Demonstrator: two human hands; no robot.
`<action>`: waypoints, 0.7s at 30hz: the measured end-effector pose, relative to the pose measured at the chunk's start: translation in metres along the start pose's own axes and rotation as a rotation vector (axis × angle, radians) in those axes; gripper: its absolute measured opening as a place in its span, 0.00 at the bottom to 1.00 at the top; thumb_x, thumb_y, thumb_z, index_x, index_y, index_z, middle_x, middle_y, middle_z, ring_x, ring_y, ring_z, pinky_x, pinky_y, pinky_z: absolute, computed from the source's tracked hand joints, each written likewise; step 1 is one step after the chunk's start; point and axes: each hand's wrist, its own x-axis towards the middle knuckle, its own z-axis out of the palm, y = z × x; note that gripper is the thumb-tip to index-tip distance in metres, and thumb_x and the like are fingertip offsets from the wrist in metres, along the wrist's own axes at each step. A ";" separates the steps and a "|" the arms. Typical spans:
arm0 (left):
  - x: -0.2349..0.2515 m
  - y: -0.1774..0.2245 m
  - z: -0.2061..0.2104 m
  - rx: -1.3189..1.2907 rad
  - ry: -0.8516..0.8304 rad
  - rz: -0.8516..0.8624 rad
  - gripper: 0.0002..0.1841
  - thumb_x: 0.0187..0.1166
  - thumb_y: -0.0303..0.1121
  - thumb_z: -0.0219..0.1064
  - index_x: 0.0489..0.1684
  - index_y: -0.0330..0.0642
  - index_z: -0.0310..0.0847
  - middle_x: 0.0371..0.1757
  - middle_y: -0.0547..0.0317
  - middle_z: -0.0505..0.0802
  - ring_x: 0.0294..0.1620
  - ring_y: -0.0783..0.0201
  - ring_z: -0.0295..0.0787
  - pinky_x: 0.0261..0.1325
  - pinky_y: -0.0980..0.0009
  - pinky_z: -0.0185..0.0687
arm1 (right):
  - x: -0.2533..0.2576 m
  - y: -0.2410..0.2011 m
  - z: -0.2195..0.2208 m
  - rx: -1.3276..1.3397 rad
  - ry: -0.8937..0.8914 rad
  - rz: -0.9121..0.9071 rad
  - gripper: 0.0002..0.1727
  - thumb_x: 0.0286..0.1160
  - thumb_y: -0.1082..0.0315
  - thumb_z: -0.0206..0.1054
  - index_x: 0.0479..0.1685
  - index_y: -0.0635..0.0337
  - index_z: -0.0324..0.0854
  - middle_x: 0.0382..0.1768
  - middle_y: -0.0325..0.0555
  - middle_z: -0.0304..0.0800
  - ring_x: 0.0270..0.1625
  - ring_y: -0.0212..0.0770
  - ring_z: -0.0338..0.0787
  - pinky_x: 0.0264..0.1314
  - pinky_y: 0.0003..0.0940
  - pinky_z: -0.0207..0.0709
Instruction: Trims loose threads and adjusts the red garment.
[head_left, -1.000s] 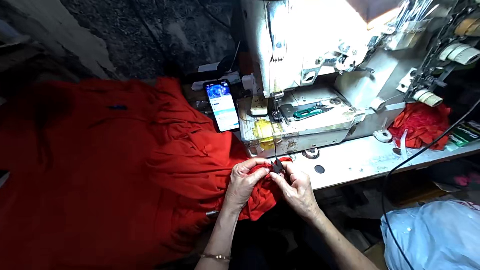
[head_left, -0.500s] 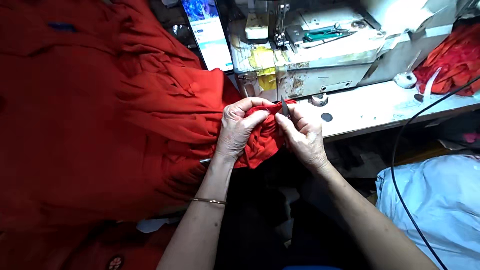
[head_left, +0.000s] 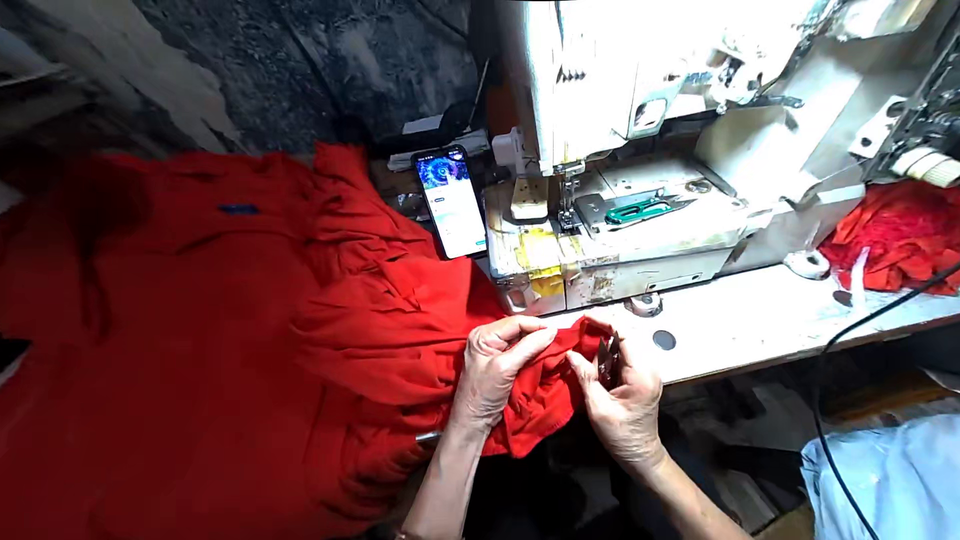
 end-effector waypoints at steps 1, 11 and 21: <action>-0.001 0.000 0.000 0.001 0.008 0.003 0.08 0.75 0.22 0.68 0.35 0.41 0.95 0.33 0.62 0.96 0.33 0.75 0.90 0.39 0.80 0.86 | 0.002 -0.001 -0.002 0.000 -0.039 0.013 0.27 0.66 0.70 0.74 0.70 0.60 0.83 0.72 0.47 0.81 0.62 0.30 0.86 0.56 0.21 0.84; 0.004 -0.004 0.009 0.081 0.184 0.077 0.11 0.85 0.25 0.62 0.42 0.42 0.93 0.39 0.67 0.96 0.40 0.77 0.90 0.47 0.80 0.86 | 0.034 -0.007 -0.020 0.146 -0.317 0.347 0.02 0.72 0.70 0.71 0.34 0.55 0.87 0.20 0.34 0.83 0.18 0.25 0.77 0.21 0.19 0.72; 0.003 -0.010 -0.003 0.060 0.061 -0.038 0.26 0.86 0.38 0.42 0.28 0.48 0.90 0.26 0.65 0.90 0.32 0.72 0.86 0.39 0.78 0.81 | 0.029 -0.004 -0.019 0.172 -0.256 0.402 0.02 0.75 0.70 0.70 0.38 0.56 0.88 0.20 0.36 0.84 0.14 0.26 0.76 0.16 0.21 0.71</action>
